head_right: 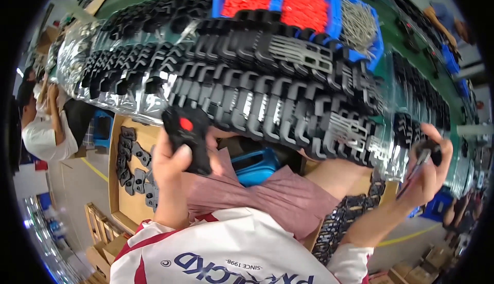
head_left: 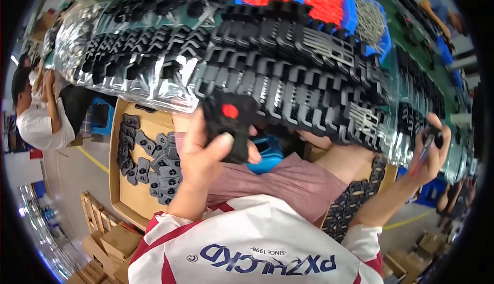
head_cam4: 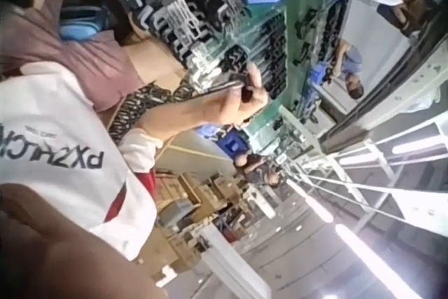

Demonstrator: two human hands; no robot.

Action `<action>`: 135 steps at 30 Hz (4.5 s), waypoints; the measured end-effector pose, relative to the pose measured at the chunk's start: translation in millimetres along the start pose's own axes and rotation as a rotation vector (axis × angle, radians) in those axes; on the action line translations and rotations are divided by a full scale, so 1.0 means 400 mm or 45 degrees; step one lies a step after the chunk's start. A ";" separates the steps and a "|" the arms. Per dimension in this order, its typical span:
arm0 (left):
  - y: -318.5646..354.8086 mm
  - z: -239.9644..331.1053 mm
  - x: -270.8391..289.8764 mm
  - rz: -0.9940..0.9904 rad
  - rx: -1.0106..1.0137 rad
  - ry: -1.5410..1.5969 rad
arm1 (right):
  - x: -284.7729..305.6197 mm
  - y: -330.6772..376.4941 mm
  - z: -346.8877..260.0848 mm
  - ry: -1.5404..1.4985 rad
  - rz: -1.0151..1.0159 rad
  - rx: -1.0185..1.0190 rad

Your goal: Assemble plastic components and metal pins to create phone mounts at a factory workstation.

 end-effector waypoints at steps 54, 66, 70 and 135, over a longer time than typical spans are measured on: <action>-0.058 0.209 0.249 0.832 -0.342 -0.541 | -0.610 0.204 0.003 -0.756 -0.880 -0.855; -0.004 0.241 0.036 0.495 -0.667 -0.110 | -0.615 0.171 -0.004 -0.867 -0.721 -0.709; -0.003 0.135 -0.099 -0.267 -0.111 0.529 | -0.609 0.132 0.003 -0.797 -0.624 -0.513; -0.072 -0.037 -0.155 -0.163 0.272 -0.404 | -0.516 -0.010 0.000 -0.210 -0.869 -0.673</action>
Point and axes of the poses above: each hand's wrist, its own y-axis away from the middle knuckle, its own x-axis out of the back of the hand, z = x × y, the point moved 4 cm from there along -y, towards the middle knuckle, and after that the axes turned 4 degrees about x, right-handed, at the moved point
